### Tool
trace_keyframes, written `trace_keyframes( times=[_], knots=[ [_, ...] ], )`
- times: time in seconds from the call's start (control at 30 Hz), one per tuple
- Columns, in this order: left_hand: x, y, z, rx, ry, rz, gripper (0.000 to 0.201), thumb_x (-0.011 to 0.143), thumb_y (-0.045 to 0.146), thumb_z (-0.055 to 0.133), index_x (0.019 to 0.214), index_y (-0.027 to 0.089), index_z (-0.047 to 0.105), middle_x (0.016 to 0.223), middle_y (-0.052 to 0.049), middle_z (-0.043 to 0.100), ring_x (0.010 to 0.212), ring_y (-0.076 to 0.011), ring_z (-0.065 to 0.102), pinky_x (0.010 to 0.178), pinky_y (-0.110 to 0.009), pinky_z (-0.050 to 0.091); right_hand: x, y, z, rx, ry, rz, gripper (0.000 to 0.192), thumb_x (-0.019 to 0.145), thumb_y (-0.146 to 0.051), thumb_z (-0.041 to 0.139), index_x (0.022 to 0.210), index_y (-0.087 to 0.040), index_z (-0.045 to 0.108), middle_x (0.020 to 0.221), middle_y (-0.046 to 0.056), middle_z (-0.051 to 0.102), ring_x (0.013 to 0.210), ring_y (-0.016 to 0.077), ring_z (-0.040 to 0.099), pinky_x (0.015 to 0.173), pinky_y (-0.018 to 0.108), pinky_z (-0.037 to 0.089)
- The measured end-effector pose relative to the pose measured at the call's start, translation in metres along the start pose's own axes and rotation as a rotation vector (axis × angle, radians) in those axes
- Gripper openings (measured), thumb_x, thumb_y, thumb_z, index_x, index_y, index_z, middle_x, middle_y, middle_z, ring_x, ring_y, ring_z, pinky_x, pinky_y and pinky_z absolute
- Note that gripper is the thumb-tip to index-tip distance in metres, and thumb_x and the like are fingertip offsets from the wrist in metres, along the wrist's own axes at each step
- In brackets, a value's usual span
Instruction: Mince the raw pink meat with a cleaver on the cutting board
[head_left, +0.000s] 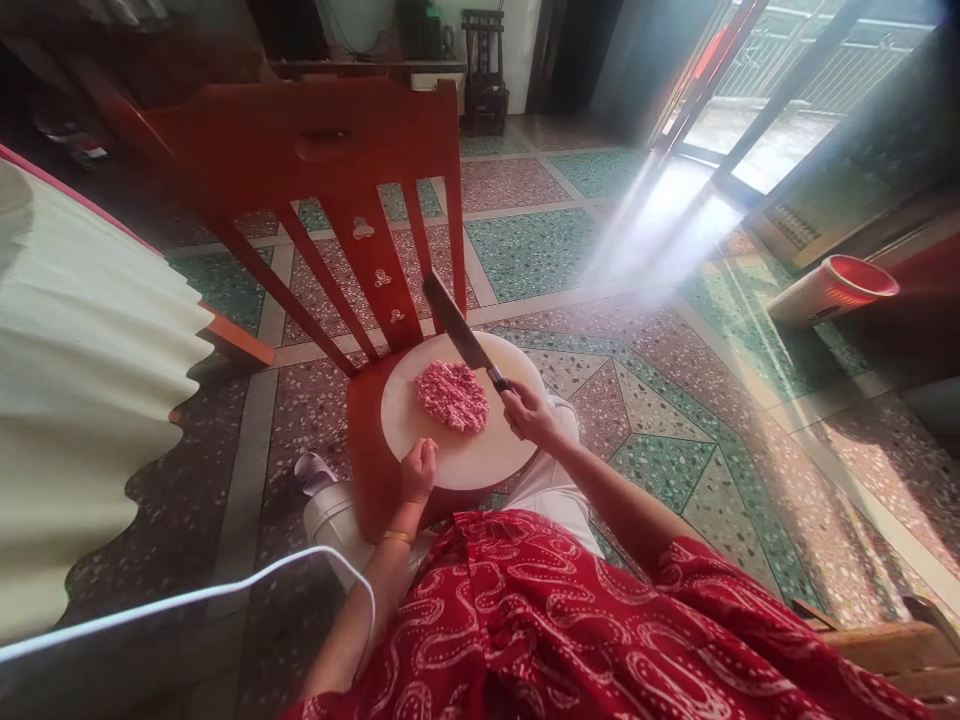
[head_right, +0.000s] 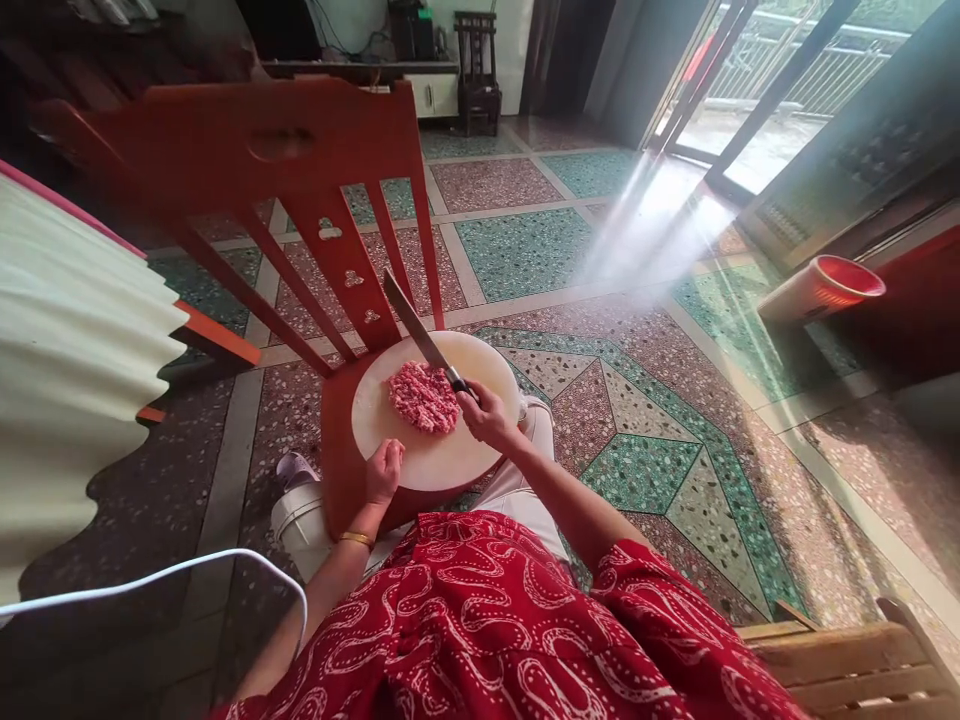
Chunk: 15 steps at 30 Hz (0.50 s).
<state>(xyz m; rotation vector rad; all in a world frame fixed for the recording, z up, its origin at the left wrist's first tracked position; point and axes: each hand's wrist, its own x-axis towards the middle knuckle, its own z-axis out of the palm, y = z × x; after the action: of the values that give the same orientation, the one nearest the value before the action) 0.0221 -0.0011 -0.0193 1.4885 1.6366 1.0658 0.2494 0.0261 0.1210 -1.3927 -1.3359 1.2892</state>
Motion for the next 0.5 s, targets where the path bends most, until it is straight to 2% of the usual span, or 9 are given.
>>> trace_keyframes(
  times=[0.1, 0.17, 0.23, 0.3, 0.43, 0.5],
  knots=[
    [0.000, -0.002, 0.000, 0.012, 0.001, 0.013, 0.030, 0.089, 0.038, 0.034, 0.071, 0.019, 0.050, 0.058, 0.002, 0.050, 0.052, -0.0101, 0.047, 0.053, -0.021, 0.037, 0.000, 0.006, 0.000, -0.134, 0.133, -0.131, 0.036, 0.085, -0.047, 0.043, 0.104, -0.019, 0.054, 0.053, -0.006, 0.045, 0.045, 0.0090, 0.042, 0.045, 0.020, 0.035],
    [0.000, -0.003, 0.000, 0.032, 0.000, 0.022, 0.029, 0.089, 0.036, 0.035, 0.071, 0.019, 0.051, 0.057, 0.002, 0.050, 0.051, -0.0103, 0.047, 0.053, -0.021, 0.036, 0.000, 0.020, 0.000, -0.264, 0.123, -0.068, 0.029, 0.083, -0.044, 0.046, 0.090, -0.018, 0.058, 0.057, -0.003, 0.049, 0.050, 0.0099, 0.045, 0.047, 0.021, 0.035],
    [0.000, -0.003, 0.000, 0.046, 0.001, 0.024, 0.029, 0.088, 0.036, 0.036, 0.070, 0.019, 0.051, 0.056, 0.003, 0.049, 0.051, -0.0102, 0.046, 0.053, -0.021, 0.036, 0.001, 0.032, -0.001, -0.328, 0.034, 0.068, 0.029, 0.082, -0.043, 0.046, 0.084, -0.017, 0.058, 0.054, -0.003, 0.047, 0.046, 0.0094, 0.042, 0.043, 0.021, 0.033],
    [0.001, -0.003, 0.000, 0.034, -0.001, 0.019, 0.029, 0.088, 0.036, 0.036, 0.068, 0.019, 0.049, 0.056, 0.002, 0.049, 0.050, -0.0100, 0.045, 0.052, -0.021, 0.036, 0.002, 0.035, -0.003, -0.296, -0.014, 0.130, 0.033, 0.084, -0.045, 0.042, 0.088, -0.016, 0.058, 0.050, -0.005, 0.042, 0.041, 0.0086, 0.037, 0.040, 0.020, 0.029],
    [0.001, -0.001, 0.001, 0.003, 0.002, 0.014, 0.029, 0.089, 0.036, 0.035, 0.069, 0.020, 0.049, 0.057, 0.003, 0.049, 0.051, -0.0101, 0.046, 0.052, -0.021, 0.036, 0.004, 0.026, -0.006, -0.220, 0.125, -0.074, 0.038, 0.086, -0.047, 0.040, 0.104, -0.017, 0.054, 0.055, -0.005, 0.044, 0.046, 0.0088, 0.041, 0.041, 0.018, 0.032],
    [0.001, 0.000, 0.000, 0.024, 0.000, 0.025, 0.029, 0.089, 0.036, 0.035, 0.069, 0.020, 0.049, 0.056, 0.003, 0.048, 0.050, -0.0105, 0.045, 0.053, -0.021, 0.036, 0.003, 0.030, -0.006, -0.234, 0.137, -0.045, 0.035, 0.086, -0.046, 0.041, 0.100, -0.018, 0.054, 0.056, -0.005, 0.044, 0.046, 0.0088, 0.042, 0.040, 0.018, 0.032]
  ],
)
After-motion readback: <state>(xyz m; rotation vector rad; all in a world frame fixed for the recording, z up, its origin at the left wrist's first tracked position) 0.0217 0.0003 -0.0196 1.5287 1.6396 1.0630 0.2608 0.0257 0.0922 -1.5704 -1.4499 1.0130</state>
